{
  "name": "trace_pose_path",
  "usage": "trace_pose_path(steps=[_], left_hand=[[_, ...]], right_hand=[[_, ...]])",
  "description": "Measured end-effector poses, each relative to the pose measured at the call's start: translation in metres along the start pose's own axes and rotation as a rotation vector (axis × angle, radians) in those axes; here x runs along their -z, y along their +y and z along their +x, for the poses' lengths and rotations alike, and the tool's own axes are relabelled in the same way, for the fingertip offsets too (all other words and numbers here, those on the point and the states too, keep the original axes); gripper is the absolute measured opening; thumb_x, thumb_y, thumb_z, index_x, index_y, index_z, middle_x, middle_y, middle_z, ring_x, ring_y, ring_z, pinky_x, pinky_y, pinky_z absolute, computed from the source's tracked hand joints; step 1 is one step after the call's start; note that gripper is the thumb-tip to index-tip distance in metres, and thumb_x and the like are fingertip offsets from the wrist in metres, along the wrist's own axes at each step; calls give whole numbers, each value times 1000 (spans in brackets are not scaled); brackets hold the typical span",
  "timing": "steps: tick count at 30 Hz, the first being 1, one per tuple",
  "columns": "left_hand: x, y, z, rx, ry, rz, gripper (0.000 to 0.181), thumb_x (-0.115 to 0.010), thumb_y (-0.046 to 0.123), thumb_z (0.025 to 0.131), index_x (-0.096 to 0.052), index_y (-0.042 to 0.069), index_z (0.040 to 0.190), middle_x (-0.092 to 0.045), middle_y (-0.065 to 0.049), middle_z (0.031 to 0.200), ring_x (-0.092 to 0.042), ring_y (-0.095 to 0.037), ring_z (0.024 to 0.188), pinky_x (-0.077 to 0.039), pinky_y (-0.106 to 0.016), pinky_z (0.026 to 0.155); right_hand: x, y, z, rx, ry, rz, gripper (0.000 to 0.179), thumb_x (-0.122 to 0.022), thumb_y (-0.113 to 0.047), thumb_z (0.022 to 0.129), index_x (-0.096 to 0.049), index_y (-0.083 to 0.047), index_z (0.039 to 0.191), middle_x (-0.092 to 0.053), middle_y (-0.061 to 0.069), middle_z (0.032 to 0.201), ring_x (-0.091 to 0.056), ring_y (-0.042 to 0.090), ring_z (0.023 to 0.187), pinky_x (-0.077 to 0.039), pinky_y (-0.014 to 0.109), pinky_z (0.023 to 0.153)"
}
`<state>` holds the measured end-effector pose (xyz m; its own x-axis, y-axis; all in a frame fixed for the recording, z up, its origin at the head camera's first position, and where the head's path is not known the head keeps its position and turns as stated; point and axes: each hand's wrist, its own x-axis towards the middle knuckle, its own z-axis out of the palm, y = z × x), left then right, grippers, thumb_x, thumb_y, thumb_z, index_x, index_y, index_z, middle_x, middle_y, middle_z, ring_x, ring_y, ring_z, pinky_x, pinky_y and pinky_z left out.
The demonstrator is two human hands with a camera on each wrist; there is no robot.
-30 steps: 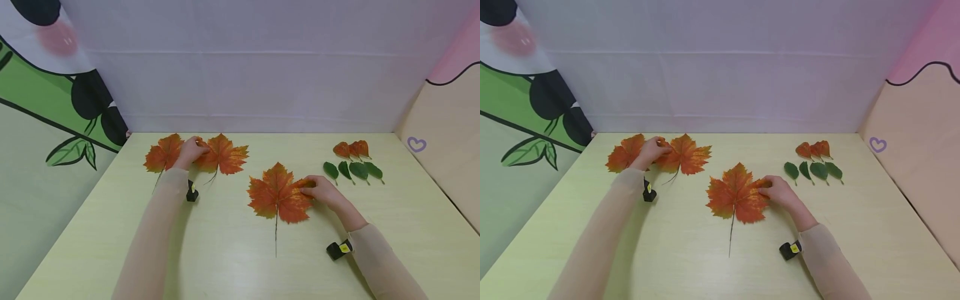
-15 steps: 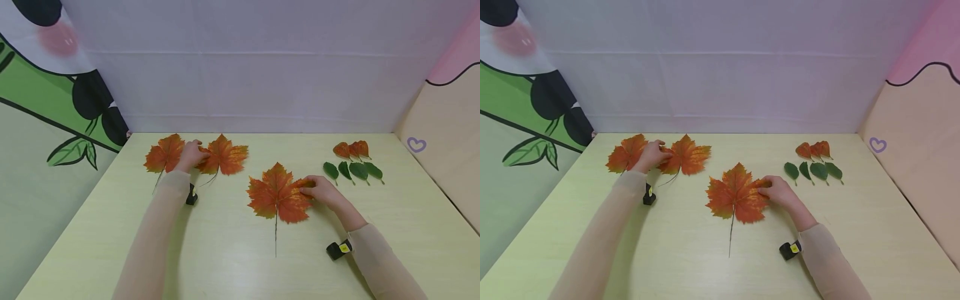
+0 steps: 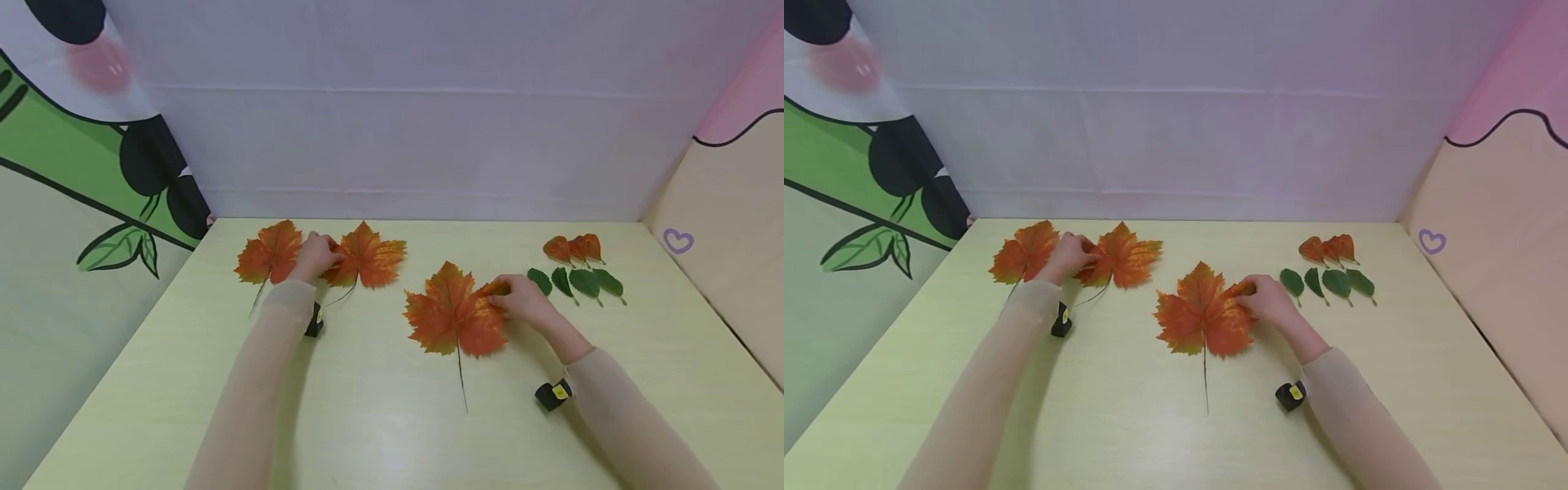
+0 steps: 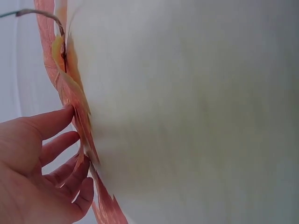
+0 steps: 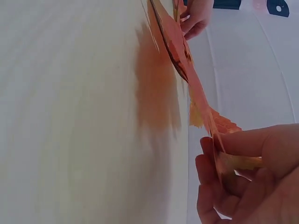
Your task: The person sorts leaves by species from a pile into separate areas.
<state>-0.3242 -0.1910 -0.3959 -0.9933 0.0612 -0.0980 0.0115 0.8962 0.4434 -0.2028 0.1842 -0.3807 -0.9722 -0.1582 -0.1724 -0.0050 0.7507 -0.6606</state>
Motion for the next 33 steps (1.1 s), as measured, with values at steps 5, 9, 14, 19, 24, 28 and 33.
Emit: trace_pose_path(steps=[5,9,14,19,24,28,33], left_hand=[[0,2,0,0,-6,38,40,-60,27,88,-56,-1,116,-41,-22,115,-48,-37,99,-40,-47,88],[0,5,-1,-1,-13,57,40,-59,26,88,-56,-2,116,-41,-22,115,-47,-38,100,-39,-48,88],[-1,5,0,-8,-9,64,39,-60,26,87,-57,-2,115,-42,-22,114,-47,-38,100,-39,-49,89],[-1,3,2,-1,-6,52,39,-60,26,87,-57,-1,115,-41,-21,114,-47,-38,99,-38,-49,89],[0,2,3,5,-9,43,39,-60,27,87,-56,-1,114,-41,-20,114,-46,-37,99,-37,-50,90],[0,2,2,4,-7,50,39,-60,27,88,-56,-1,114,-41,-21,113,-46,-37,99,-36,-50,90],[2,5,-1,2,-13,70,38,-59,26,88,-56,-1,115,-42,-21,114,-46,-38,100,-35,-52,91]], right_hand=[[9,-6,13,33,41,-41,23,-57,-13,88,-60,0,107,-62,18,99,-57,23,77,-46,30,64],[15,-8,27,26,64,-61,25,-56,-14,89,-59,0,109,-61,19,102,-58,25,80,-46,33,67],[21,-13,45,-33,119,-45,25,-54,-12,89,-57,1,111,-59,20,106,-56,27,84,-45,35,70],[26,-17,62,-86,177,14,28,-51,-9,88,-56,2,113,-57,21,110,-51,26,83,-42,31,68],[25,-17,78,-151,232,74,29,-51,-10,88,-57,1,115,-58,18,111,-53,24,81,-42,28,65],[22,-15,88,-195,275,144,33,-53,-11,88,-55,0,119,-56,19,115,-54,28,90,-45,35,76],[15,-6,98,-279,290,235,42,-57,-14,87,-49,0,126,-52,21,120,-48,31,103,-40,41,92]])
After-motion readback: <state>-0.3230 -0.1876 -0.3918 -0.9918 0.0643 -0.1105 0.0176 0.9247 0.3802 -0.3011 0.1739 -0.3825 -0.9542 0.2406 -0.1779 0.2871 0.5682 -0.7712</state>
